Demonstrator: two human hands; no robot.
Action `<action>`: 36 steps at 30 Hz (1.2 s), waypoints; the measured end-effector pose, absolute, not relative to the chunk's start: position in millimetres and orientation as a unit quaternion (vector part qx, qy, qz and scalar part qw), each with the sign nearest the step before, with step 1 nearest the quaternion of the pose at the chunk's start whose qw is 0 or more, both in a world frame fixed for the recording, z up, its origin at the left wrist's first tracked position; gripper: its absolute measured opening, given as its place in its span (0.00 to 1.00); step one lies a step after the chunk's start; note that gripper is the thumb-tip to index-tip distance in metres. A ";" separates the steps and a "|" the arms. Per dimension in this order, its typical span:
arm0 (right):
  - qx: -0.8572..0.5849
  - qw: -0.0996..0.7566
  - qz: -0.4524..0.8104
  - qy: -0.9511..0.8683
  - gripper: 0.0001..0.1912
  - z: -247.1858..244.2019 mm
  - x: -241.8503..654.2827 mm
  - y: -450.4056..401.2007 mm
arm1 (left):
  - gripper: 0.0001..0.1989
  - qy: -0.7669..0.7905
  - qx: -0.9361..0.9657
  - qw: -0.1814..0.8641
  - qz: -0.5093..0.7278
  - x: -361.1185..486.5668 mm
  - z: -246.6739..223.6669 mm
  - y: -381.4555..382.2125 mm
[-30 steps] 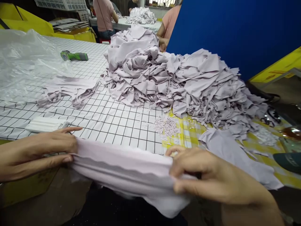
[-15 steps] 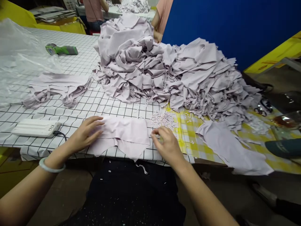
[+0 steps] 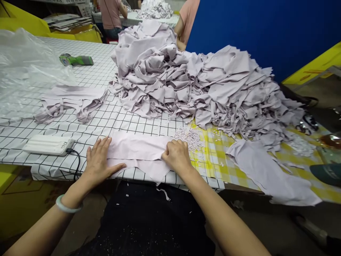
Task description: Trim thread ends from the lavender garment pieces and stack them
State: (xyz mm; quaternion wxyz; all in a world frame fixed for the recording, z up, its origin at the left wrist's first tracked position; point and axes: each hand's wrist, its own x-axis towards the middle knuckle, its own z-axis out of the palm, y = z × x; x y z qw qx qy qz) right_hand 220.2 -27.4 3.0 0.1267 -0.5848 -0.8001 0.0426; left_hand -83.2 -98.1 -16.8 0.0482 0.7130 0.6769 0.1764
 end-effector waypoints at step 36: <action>-0.408 0.434 0.642 -0.482 0.12 66.7 266.6 -128.8 | 0.09 0.316 0.856 0.291 0.288 45.2 -7.5 -103.8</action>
